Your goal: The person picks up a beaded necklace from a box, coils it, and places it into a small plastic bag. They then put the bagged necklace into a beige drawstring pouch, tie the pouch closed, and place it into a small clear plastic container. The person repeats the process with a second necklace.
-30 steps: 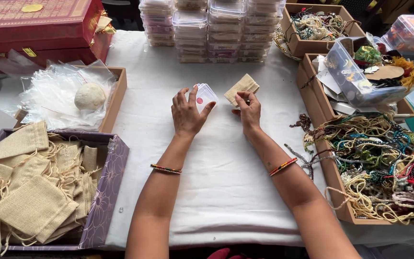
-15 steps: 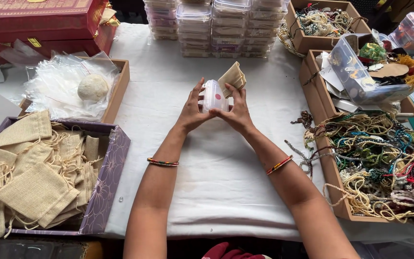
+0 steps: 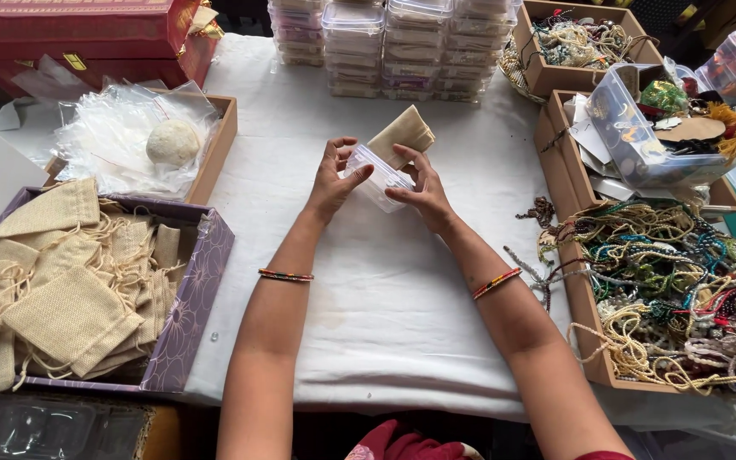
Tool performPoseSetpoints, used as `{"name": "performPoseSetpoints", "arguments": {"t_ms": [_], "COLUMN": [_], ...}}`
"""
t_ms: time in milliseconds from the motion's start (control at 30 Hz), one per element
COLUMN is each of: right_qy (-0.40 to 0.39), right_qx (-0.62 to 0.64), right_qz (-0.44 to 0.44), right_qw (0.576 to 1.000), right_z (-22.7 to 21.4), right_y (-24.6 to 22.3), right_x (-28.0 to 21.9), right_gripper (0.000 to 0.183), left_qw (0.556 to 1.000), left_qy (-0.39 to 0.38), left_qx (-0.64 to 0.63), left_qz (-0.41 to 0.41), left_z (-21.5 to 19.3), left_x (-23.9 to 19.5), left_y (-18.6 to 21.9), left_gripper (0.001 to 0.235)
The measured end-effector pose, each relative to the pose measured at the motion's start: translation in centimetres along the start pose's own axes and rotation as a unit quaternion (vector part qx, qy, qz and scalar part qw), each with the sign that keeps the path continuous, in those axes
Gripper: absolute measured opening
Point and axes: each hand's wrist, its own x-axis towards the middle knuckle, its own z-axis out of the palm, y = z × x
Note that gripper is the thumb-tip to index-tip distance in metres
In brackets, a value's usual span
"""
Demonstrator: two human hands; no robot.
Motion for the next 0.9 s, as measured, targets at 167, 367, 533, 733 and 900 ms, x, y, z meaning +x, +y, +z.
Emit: {"name": "performPoseSetpoints", "arguments": {"t_ms": [167, 367, 533, 733, 900], "right_qy": [-0.008, -0.024, -0.025, -0.063, -0.051], "right_qx": [0.116, 0.150, 0.140, 0.178, 0.216], "right_qz": [0.041, 0.081, 0.102, 0.098, 0.121], "right_qw": [0.992, 0.985, 0.985, 0.977, 0.967], "right_z": [-0.7, -0.3, -0.1, 0.1, -0.5], "right_y": [-0.4, -1.7, -1.5, -1.3, -0.3], "right_x": [0.2, -0.4, -0.6, -0.9, -0.4], "right_gripper": [0.092, 0.090, 0.086, 0.073, 0.065], "left_qw": [0.995, 0.953, 0.913, 0.795, 0.678], "left_qy": [-0.040, -0.023, -0.039, -0.006, -0.012], "left_qx": [0.087, 0.276, 0.400, 0.538, 0.605], "left_qz": [0.008, 0.124, 0.072, 0.280, 0.417], "left_z": [-0.3, 0.1, 1.2, 1.1, 0.5], "left_x": [-2.0, -2.9, -5.1, -7.3, -8.0], "left_y": [4.1, 5.3, 9.1, 10.7, 10.0], "left_gripper": [0.074, 0.069, 0.064, 0.052, 0.033]}}
